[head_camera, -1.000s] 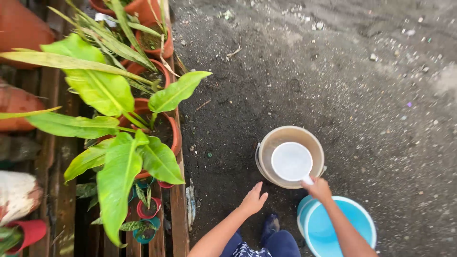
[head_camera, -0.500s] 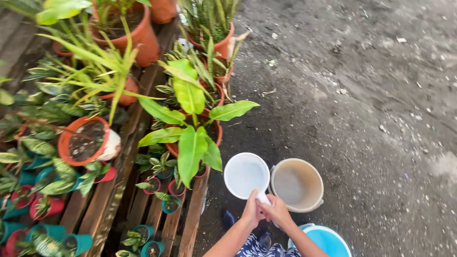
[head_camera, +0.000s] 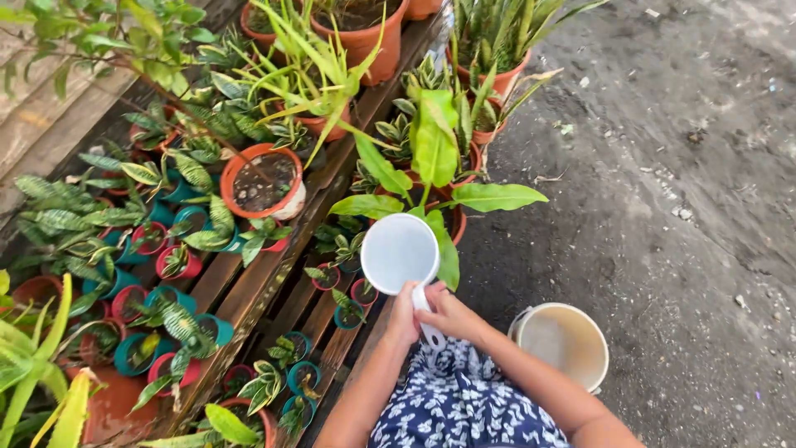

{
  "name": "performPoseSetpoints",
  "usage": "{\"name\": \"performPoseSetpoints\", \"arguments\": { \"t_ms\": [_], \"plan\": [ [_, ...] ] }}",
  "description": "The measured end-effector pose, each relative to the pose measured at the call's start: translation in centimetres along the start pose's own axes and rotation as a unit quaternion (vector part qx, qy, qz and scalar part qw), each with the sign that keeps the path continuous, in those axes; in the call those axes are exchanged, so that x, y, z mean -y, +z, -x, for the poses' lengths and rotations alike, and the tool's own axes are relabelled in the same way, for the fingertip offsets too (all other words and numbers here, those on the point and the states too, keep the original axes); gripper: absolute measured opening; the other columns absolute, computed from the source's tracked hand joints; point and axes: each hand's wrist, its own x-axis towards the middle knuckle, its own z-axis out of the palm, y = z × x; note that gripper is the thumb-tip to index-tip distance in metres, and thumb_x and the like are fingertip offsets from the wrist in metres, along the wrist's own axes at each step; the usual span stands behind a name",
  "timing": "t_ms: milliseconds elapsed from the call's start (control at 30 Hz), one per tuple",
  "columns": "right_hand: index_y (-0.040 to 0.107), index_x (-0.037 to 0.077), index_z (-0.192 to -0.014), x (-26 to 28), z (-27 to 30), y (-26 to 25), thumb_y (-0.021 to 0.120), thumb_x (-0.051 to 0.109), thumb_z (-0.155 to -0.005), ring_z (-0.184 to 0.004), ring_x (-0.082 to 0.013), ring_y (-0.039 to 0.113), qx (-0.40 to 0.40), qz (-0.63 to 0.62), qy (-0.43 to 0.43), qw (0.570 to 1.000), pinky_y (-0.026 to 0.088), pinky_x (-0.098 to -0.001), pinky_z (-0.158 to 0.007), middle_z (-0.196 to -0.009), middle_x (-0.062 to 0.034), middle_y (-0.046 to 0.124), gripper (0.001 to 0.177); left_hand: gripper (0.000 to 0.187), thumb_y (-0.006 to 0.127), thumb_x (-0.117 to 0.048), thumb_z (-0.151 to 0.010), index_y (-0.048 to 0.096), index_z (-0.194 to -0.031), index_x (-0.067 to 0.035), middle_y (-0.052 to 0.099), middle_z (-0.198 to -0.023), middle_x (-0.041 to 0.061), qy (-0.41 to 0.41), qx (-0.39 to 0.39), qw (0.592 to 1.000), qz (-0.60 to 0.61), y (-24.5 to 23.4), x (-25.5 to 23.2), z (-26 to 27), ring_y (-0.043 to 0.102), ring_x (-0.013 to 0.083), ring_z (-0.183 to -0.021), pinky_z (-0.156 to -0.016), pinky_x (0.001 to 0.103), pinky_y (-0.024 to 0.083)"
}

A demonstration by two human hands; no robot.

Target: Watering various potted plants on a wooden stand using a small scoop and a bucket of water.

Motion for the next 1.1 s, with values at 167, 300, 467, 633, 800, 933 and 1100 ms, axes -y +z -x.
{"name": "performPoseSetpoints", "arguments": {
  "t_ms": [167, 300, 467, 633, 800, 933, 1100],
  "plan": [
    [0.071, 0.004, -0.104, 7.6, -2.3, -3.0, 0.067, 0.037, -0.092, -0.084, -0.0361, 0.07, 0.122, 0.106, 0.009, 0.987, 0.054, -0.0481, -0.083, -0.093, -0.0194, 0.075, 0.035, 0.02, 0.074, -0.024, -0.076, 0.07, -0.072, -0.005, 0.067, -0.062, 0.007, 0.03, -0.013, 0.999, 0.043, -2.8, -4.6, -0.1, 0.06, 0.0177, -0.044, -0.048, 0.035, 0.054],
    [0.074, 0.01, -0.113, 5.1, -9.3, -3.6, 0.064, 0.029, -0.095, -0.079, -0.0312, 0.075, 0.188, 0.104, -0.076, 0.974, 0.057, -0.0438, -0.077, -0.087, -0.0154, 0.077, 0.028, 0.024, 0.068, -0.03, -0.081, 0.063, -0.08, -0.007, 0.072, -0.073, 0.009, 0.039, -0.002, 0.999, 0.013, -6.1, -5.5, -0.4, 0.066, 0.0209, -0.053, -0.062, 0.044, 0.063],
    [0.073, 0.011, -0.108, 4.9, -18.6, -0.4, 0.066, 0.033, -0.093, -0.074, -0.0225, 0.075, 0.276, 0.13, -0.126, 0.944, 0.058, -0.0388, -0.077, -0.084, -0.0089, 0.077, 0.028, 0.028, 0.059, -0.029, -0.096, 0.056, -0.076, -0.01, 0.047, -0.058, -0.004, 0.085, -0.011, 0.996, -0.011, -7.4, -6.2, -0.4, 0.042, 0.0079, -0.038, -0.036, 0.023, 0.038],
    [0.075, 0.004, -0.102, 2.4, -28.1, 4.8, 0.067, 0.041, -0.09, -0.088, -0.0426, 0.073, 0.356, 0.22, -0.179, 0.89, 0.057, -0.0485, -0.079, -0.093, -0.0232, 0.074, 0.039, 0.036, 0.058, -0.028, -0.097, 0.047, -0.068, -0.009, 0.035, -0.055, -0.003, 0.145, -0.023, 0.989, 0.014, -5.2, -7.4, 0.3, 0.033, 0.0078, -0.036, -0.036, 0.025, 0.033],
    [0.072, 0.008, -0.07, 5.4, -28.7, 5.4, 0.062, 0.052, -0.08, -0.053, -0.0228, 0.069, 0.352, 0.227, 0.017, 0.908, 0.051, -0.0353, -0.043, -0.061, -0.0133, 0.068, 0.046, 0.033, 0.059, -0.028, -0.1, 0.052, -0.072, -0.012, 0.043, -0.052, -0.005, 0.173, -0.031, 0.984, 0.02, -5.6, -6.7, -3.5, 0.037, 0.008, -0.034, -0.034, 0.024, 0.035],
    [0.063, 0.009, -0.101, 7.6, -31.4, 0.5, 0.077, 0.066, -0.079, -0.094, -0.0189, 0.074, 0.638, 0.049, -0.294, 0.71, 0.06, -0.0362, -0.082, -0.098, -0.0118, 0.076, 0.062, 0.03, 0.06, -0.022, -0.095, 0.049, -0.072, -0.009, 0.04, -0.055, 0.0, 0.201, -0.072, 0.974, 0.074, -3.9, -7.3, -1.9, 0.036, 0.0092, -0.036, -0.035, 0.027, 0.035],
    [0.037, 0.022, -0.058, 19.5, -29.5, -11.6, 0.055, 0.034, -0.104, -0.027, -0.0003, 0.027, 0.471, -0.091, 0.056, 0.876, 0.018, -0.011, -0.027, -0.041, 0.0113, 0.033, 0.051, 0.033, 0.059, -0.026, -0.096, 0.048, -0.07, -0.009, 0.04, -0.056, -0.001, 0.19, -0.112, 0.974, 0.059, -3.8, -7.5, 1.7, 0.038, 0.0083, -0.036, -0.034, 0.026, 0.034]
  ]
}}
